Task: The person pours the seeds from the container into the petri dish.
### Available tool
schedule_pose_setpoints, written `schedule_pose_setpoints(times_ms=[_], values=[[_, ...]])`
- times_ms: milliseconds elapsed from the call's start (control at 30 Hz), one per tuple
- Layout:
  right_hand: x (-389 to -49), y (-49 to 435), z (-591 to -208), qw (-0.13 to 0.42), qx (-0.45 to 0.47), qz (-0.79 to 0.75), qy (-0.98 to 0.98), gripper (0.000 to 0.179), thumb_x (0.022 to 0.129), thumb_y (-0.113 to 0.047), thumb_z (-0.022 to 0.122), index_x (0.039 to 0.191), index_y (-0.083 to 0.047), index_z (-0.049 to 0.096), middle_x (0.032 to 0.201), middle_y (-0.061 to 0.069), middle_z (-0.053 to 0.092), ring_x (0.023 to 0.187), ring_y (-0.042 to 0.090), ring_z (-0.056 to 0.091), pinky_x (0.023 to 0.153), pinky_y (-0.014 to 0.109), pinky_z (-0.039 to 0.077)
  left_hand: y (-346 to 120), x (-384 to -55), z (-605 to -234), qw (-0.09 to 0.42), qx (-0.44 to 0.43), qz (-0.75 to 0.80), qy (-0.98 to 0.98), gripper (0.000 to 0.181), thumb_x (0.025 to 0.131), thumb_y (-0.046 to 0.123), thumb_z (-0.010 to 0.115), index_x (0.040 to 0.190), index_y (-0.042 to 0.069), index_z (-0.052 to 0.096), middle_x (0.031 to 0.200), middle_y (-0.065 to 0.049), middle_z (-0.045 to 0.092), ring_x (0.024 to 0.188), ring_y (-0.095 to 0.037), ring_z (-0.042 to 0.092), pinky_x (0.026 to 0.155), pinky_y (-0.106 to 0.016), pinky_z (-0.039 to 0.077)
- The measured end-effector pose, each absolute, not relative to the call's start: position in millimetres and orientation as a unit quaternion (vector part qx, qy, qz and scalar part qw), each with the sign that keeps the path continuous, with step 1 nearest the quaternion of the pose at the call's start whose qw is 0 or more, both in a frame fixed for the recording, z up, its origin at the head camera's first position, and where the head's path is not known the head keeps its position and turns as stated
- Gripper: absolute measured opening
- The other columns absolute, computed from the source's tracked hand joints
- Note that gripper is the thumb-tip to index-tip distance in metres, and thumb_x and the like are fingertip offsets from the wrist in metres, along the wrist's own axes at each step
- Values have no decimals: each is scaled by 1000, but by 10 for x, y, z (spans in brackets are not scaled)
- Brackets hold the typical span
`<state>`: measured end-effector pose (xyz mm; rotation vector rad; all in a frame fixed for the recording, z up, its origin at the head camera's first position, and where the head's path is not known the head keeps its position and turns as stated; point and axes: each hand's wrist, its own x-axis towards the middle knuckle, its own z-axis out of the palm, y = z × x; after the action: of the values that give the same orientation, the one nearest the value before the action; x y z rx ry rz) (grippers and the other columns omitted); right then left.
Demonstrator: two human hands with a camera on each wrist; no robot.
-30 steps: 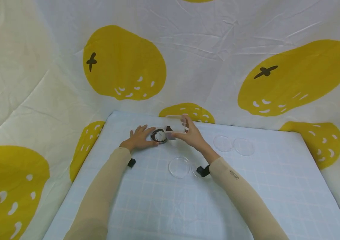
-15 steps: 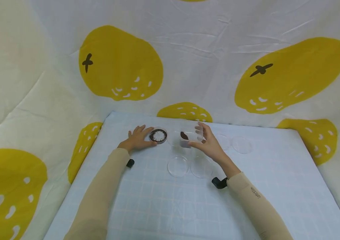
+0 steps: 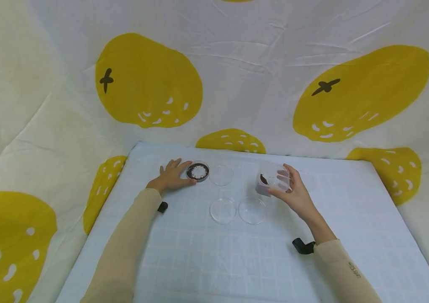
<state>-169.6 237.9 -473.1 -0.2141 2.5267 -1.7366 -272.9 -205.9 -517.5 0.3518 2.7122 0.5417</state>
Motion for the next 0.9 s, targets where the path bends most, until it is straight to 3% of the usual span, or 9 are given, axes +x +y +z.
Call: schedule_pose_setpoints(times_ms=[333, 700, 767, 900], values=[[-1417, 2891, -4731, -3, -27, -563, 826, 103, 86, -22, 82, 159, -15, 10, 155, 18, 30, 142, 42, 30, 109, 65, 27, -2072, -2707, -5180, 170, 132, 205, 955, 95, 85, 71, 63, 160, 28, 24, 165, -20, 7, 149, -45, -3, 108, -74, -5], [-1157, 3422, -4877, -23, 49, -533, 845, 102, 88, -26, 80, 159, -21, 6, 159, 23, 22, 145, 46, 19, 110, 68, 20, -2087, -2703, -5186, 169, 136, 212, 953, 95, 85, 72, 62, 161, 29, 24, 166, -18, 6, 149, -44, -4, 109, -73, -6], [-1125, 3501, -4915, -27, 51, -527, 848, 101, 89, -24, 79, 159, -21, 6, 158, 22, 23, 144, 45, 22, 113, 62, 22, -2089, -2704, -5184, 167, 136, 218, 952, 96, 84, 72, 63, 160, 29, 24, 165, -19, 7, 149, -44, -4, 108, -73, -6], [-1066, 3653, -4975, -16, 50, -506, 861, 100, 90, -25, 78, 159, -21, 5, 159, 21, 24, 143, 41, 26, 114, 29, 30, -2092, -2708, -5179, 166, 138, 220, 951, 96, 84, 72, 64, 160, 28, 25, 165, -19, 7, 149, -45, -3, 108, -74, -6]])
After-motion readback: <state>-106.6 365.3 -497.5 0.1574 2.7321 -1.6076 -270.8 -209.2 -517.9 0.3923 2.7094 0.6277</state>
